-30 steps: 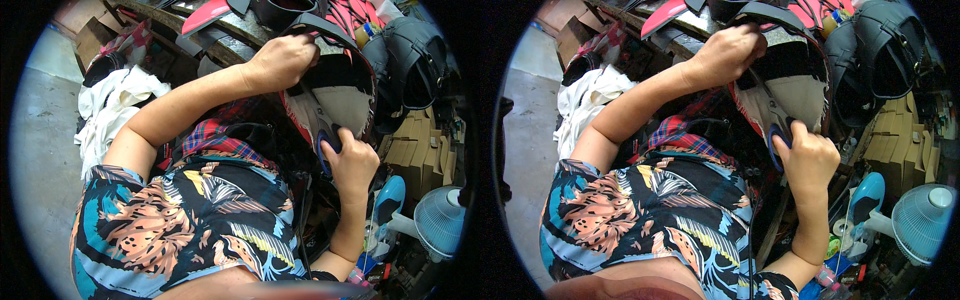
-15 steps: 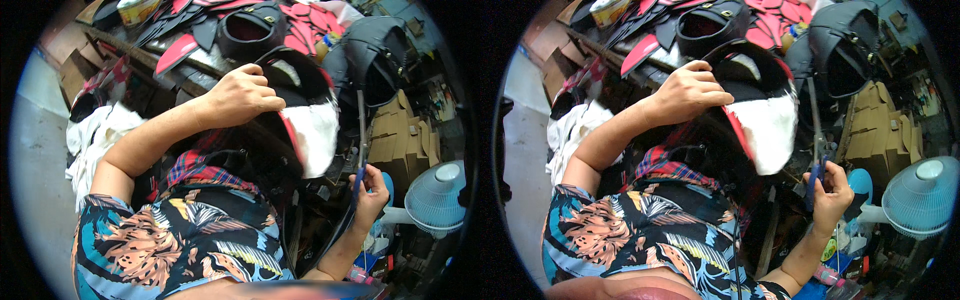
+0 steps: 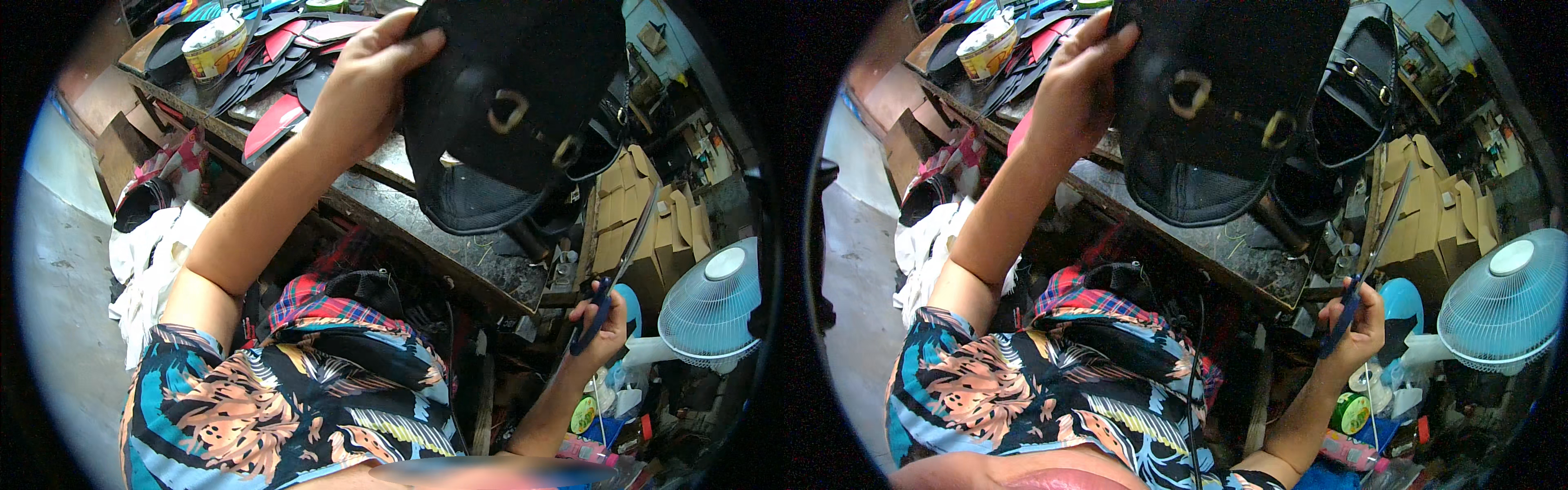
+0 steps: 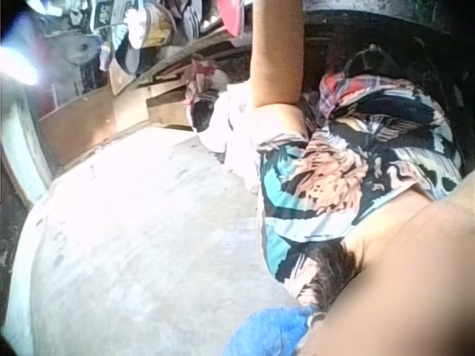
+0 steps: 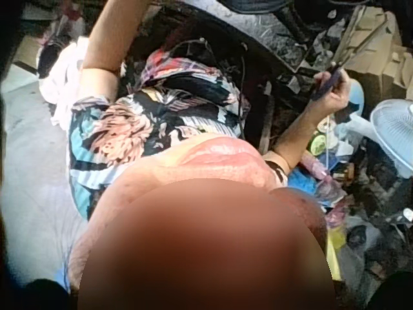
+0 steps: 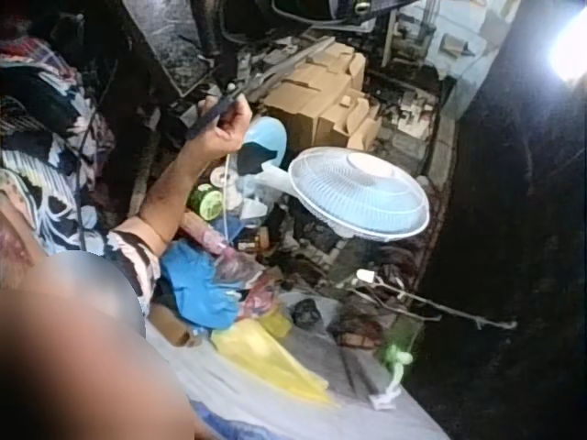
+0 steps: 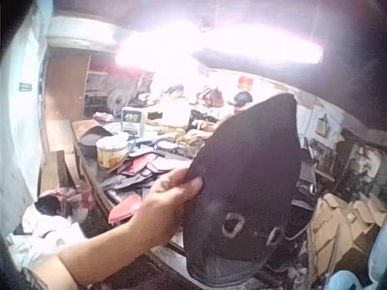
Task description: The person uses scissors to trim excess material from the edges of black sandals. They repeatedly lift the upper strap, cut along the inner lining, and place the finished sandal on the workbench.
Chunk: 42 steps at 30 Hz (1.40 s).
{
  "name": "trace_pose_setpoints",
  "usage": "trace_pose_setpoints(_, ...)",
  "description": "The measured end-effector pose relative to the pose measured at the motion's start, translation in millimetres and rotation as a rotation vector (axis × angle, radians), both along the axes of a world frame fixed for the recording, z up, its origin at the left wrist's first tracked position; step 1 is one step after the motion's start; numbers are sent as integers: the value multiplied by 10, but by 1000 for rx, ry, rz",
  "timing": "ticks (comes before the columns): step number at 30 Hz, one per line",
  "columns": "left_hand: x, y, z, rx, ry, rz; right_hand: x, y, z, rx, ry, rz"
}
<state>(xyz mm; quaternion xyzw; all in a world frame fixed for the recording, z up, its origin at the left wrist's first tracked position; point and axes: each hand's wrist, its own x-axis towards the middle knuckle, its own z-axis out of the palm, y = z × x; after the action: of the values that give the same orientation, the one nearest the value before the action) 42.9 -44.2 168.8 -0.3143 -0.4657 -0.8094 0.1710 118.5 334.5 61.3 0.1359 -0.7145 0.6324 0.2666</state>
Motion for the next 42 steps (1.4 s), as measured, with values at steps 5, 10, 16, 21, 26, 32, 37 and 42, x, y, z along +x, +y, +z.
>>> trace_pose_setpoints(5, -528, 471, 220, 21, -94, -124, -179, -80, 39, -114, 111, 19)
trace_pose_setpoints(10, -1208, 1060, 12, -74, -240, -78, -743, -148, 276, -40, 74, -20)
trace_pose_setpoints(16, -1576, 1432, -190, -147, -82, 275, -1303, -294, 136, 49, -88, -127)
trace_pose_setpoints(21, -1741, 1526, -55, -241, 15, 603, -1584, -283, 346, -11, -67, -168)
trace_pose_setpoints(26, -2003, 1344, 321, -538, -70, 978, -1695, -228, 958, 106, 181, -193)
trace_pose_setpoints(32, -2031, 1444, 759, -1055, 993, 611, -2115, -77, 1620, 317, 46, -61)
trace_pose_setpoints(37, -2194, 1581, 968, -1321, 506, 609, -2559, 14, 1852, 263, 34, -13)
trace_pose_setpoints(42, -2465, 1553, 834, -1254, 489, 495, -2671, -9, 1555, 147, 18, 180)
